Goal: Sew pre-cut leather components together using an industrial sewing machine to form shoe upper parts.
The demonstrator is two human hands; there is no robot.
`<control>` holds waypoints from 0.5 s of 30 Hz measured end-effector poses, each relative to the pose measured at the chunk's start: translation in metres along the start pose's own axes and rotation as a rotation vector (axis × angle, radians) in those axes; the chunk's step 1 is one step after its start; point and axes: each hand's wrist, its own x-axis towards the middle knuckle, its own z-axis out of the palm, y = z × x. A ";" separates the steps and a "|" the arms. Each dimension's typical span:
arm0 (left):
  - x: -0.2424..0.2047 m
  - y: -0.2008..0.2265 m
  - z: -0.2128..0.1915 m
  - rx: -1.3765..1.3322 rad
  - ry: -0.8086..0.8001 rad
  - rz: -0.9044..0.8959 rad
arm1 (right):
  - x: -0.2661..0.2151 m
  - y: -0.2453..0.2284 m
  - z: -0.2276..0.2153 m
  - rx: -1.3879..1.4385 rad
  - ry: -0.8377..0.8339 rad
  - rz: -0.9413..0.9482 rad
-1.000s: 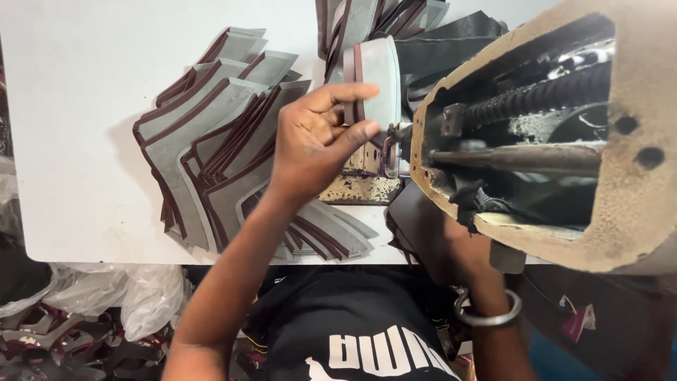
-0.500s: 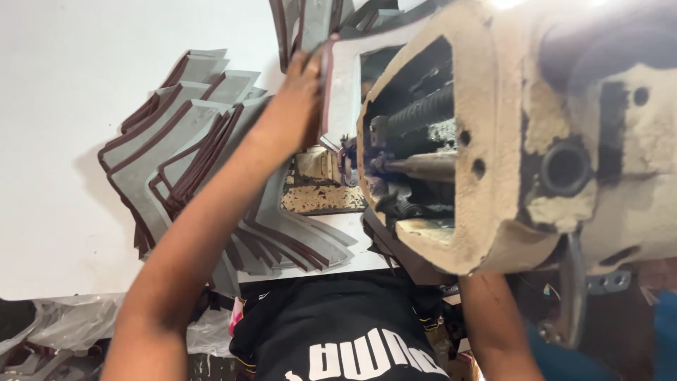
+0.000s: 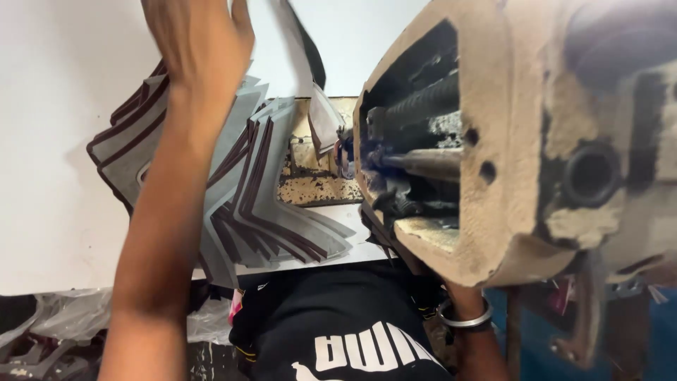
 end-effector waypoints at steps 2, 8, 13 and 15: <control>-0.030 0.037 -0.069 -0.077 0.145 0.091 | -0.003 -0.001 0.002 -0.028 -0.002 -0.027; -0.142 0.053 -0.099 -0.094 -0.555 -0.330 | -0.003 -0.056 -0.012 -0.102 -0.005 -0.118; -0.185 0.079 -0.110 -0.003 -0.625 -0.472 | 0.001 -0.087 -0.027 0.083 0.015 -0.051; -0.193 0.078 -0.108 -0.004 -0.449 -0.412 | 0.007 -0.090 -0.027 0.056 0.058 -0.097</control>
